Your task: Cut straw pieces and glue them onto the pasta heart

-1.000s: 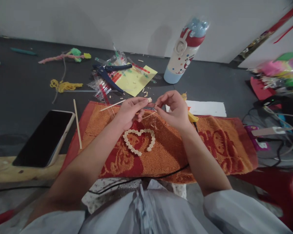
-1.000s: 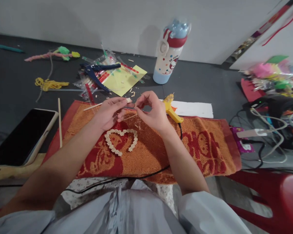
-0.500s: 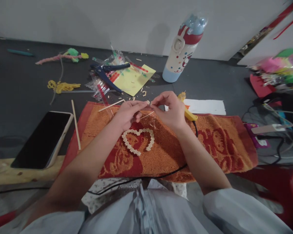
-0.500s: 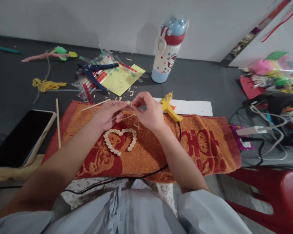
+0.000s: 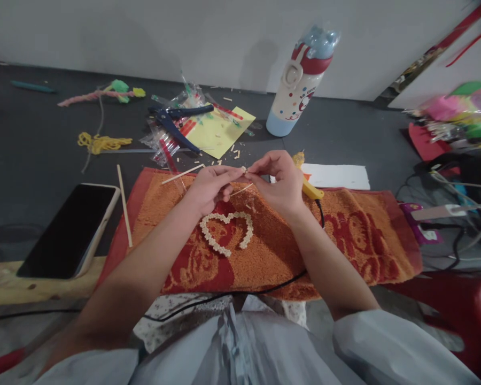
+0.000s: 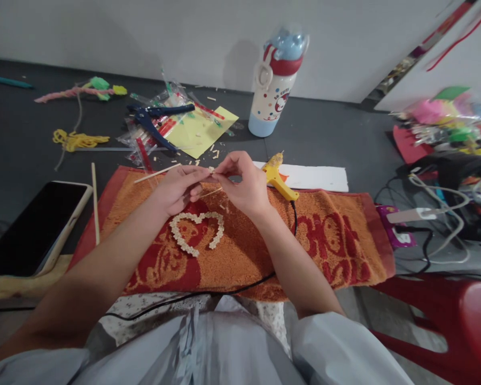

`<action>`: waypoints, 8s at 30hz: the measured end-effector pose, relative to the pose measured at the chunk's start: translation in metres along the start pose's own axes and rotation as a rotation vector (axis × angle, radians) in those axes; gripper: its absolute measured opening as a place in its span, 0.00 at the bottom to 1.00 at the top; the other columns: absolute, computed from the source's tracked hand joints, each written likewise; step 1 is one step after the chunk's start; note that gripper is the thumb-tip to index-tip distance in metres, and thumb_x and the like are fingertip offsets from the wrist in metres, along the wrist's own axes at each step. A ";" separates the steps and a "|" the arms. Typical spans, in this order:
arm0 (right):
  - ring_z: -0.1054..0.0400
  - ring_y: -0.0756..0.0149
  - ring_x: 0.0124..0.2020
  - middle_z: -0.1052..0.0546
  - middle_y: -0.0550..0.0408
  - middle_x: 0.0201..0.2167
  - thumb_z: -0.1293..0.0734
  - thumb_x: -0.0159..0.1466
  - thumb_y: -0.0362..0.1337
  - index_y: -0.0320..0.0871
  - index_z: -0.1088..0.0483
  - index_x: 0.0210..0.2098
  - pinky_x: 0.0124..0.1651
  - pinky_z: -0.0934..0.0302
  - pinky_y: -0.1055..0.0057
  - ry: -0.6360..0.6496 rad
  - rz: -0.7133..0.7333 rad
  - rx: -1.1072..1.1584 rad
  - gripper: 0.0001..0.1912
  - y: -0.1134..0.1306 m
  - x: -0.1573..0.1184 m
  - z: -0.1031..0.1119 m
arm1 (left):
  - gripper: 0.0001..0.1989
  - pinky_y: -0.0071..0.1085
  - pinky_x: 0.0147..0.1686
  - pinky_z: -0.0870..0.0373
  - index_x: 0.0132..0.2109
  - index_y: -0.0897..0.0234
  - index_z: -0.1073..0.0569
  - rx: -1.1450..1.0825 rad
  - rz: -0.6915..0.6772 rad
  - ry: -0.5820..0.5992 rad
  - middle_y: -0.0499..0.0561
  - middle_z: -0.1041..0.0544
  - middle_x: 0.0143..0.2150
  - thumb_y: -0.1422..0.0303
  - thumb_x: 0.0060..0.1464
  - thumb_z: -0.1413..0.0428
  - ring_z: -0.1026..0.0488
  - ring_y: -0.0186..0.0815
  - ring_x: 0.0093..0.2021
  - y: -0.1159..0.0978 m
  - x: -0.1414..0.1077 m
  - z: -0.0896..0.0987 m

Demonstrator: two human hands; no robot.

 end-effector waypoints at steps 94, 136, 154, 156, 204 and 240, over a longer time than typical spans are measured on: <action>0.29 0.68 0.33 0.26 0.58 0.31 0.36 0.60 0.32 0.48 0.45 0.32 0.36 0.34 0.67 0.118 0.154 -0.121 0.10 -0.001 0.001 0.004 | 0.09 0.23 0.15 0.41 0.29 0.68 0.21 0.194 -0.027 -0.008 0.52 0.21 0.26 0.65 0.43 0.34 0.41 0.21 0.16 -0.002 -0.001 0.005; 0.31 0.54 0.35 0.24 0.48 0.33 0.31 0.52 0.59 0.44 0.27 0.41 0.36 0.39 0.61 0.315 -0.420 -0.979 0.28 -0.043 0.009 0.112 | 0.06 0.23 0.16 0.38 0.33 0.67 0.27 0.175 -0.103 -0.102 0.49 0.23 0.28 0.71 0.47 0.38 0.39 0.22 0.16 -0.006 -0.001 0.005; 0.33 0.63 0.26 0.24 0.51 0.28 0.32 0.54 0.49 0.43 0.26 0.36 0.29 0.41 0.65 0.178 -0.618 -0.685 0.17 -0.044 0.016 0.117 | 0.02 0.22 0.16 0.41 0.33 0.67 0.29 0.187 -0.082 -0.132 0.47 0.25 0.26 0.73 0.51 0.42 0.41 0.20 0.16 -0.010 -0.003 0.002; 0.34 0.65 0.24 0.26 0.53 0.26 0.33 0.56 0.46 0.44 0.28 0.34 0.27 0.40 0.67 0.053 -0.694 -0.405 0.13 -0.047 0.016 0.118 | 0.03 0.21 0.16 0.41 0.33 0.67 0.29 0.187 -0.085 -0.127 0.47 0.25 0.26 0.73 0.51 0.42 0.41 0.20 0.16 -0.010 -0.002 0.002; 0.34 0.72 0.13 0.28 0.57 0.15 0.28 0.51 0.56 0.41 0.30 0.23 0.14 0.38 0.77 0.367 -0.506 0.379 0.23 -0.001 0.009 0.063 | 0.06 0.20 0.12 0.43 0.36 0.67 0.28 0.082 -0.255 -0.030 0.44 0.27 0.23 0.72 0.50 0.39 0.39 0.21 0.15 -0.013 -0.001 0.009; 0.34 0.72 0.14 0.29 0.57 0.16 0.29 0.54 0.53 0.42 0.32 0.23 0.14 0.39 0.76 0.394 -0.509 0.372 0.20 -0.003 0.008 0.065 | 0.09 0.20 0.13 0.42 0.38 0.66 0.26 0.141 -0.312 -0.047 0.45 0.26 0.25 0.68 0.49 0.37 0.39 0.21 0.16 -0.010 0.002 0.013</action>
Point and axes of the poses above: each hand's wrist, its own x-axis towards the middle knuckle, its own z-axis out of the back of the hand, y = z × x, the point moved 3 cm from there along x, towards the middle knuckle
